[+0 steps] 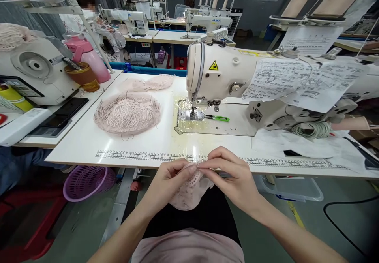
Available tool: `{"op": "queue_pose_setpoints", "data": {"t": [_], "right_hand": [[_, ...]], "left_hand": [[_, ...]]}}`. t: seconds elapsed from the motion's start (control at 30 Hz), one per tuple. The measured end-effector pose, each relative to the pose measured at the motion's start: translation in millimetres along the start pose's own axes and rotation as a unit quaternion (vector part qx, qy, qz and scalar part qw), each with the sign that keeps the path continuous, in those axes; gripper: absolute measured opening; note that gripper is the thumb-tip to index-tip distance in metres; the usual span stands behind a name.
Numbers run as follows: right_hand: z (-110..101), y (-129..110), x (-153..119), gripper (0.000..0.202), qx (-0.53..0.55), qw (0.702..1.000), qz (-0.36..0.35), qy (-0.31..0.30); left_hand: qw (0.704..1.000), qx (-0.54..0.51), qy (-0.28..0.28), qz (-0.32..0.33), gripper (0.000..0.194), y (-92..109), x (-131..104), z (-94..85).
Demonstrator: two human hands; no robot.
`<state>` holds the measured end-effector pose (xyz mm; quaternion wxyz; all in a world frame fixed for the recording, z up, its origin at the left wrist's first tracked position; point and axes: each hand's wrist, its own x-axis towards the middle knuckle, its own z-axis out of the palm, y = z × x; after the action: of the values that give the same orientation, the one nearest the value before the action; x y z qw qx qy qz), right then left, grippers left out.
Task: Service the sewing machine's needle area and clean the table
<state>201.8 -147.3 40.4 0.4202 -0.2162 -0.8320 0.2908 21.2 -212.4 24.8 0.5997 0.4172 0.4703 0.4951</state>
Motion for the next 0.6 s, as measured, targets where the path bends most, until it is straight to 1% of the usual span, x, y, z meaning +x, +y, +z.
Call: {"op": "queue_pose_setpoints", "data": {"t": [0.07, 0.13, 0.2, 0.27, 0.3, 0.33, 0.4, 0.47, 0.53, 0.6], "right_hand": [[-1, 1, 0, 0.013, 0.048, 0.998, 0.052, 0.0], [-5, 1, 2, 0.009, 0.109, 0.985, 0.13, 0.011], [-10, 2, 3, 0.018, 0.153, 0.967, 0.2, 0.044], [-14, 4, 3, 0.024, 0.174, 0.952, 0.241, 0.073], [-15, 4, 3, 0.026, 0.183, 0.946, 0.259, 0.07], [-16, 4, 3, 0.028, 0.196, 0.939, 0.277, 0.051], [-16, 4, 2, 0.031, 0.229, 0.921, 0.314, -0.021], [-15, 4, 2, 0.034, 0.24, 0.906, 0.339, -0.085], [-15, 4, 1, 0.035, 0.224, 0.905, 0.346, -0.107], [-16, 5, 1, 0.032, 0.205, 0.909, 0.347, -0.105]], "left_hand": [[1.0, 0.007, 0.0, 0.001, 0.025, -2, 1, 0.4], [1.0, 0.013, 0.009, -0.001, 0.021, -4, 1, -0.1], [1.0, 0.021, 0.022, -0.006, 0.021, -3, 1, -1.1], [0.999, 0.027, 0.025, -0.011, 0.021, -1, 0, -2.1], [0.999, 0.029, 0.024, -0.014, 0.021, 0, 0, -2.4], [0.999, 0.031, 0.023, -0.017, 0.022, 1, 0, -2.7], [0.999, 0.033, 0.022, -0.024, 0.025, 1, 0, -3.2], [0.999, 0.037, 0.018, -0.032, 0.028, 0, 1, -4.0], [0.998, 0.043, 0.016, -0.031, 0.029, -2, 2, -5.2], [0.998, 0.041, 0.015, -0.033, 0.03, -4, 2, -6.7]]}}
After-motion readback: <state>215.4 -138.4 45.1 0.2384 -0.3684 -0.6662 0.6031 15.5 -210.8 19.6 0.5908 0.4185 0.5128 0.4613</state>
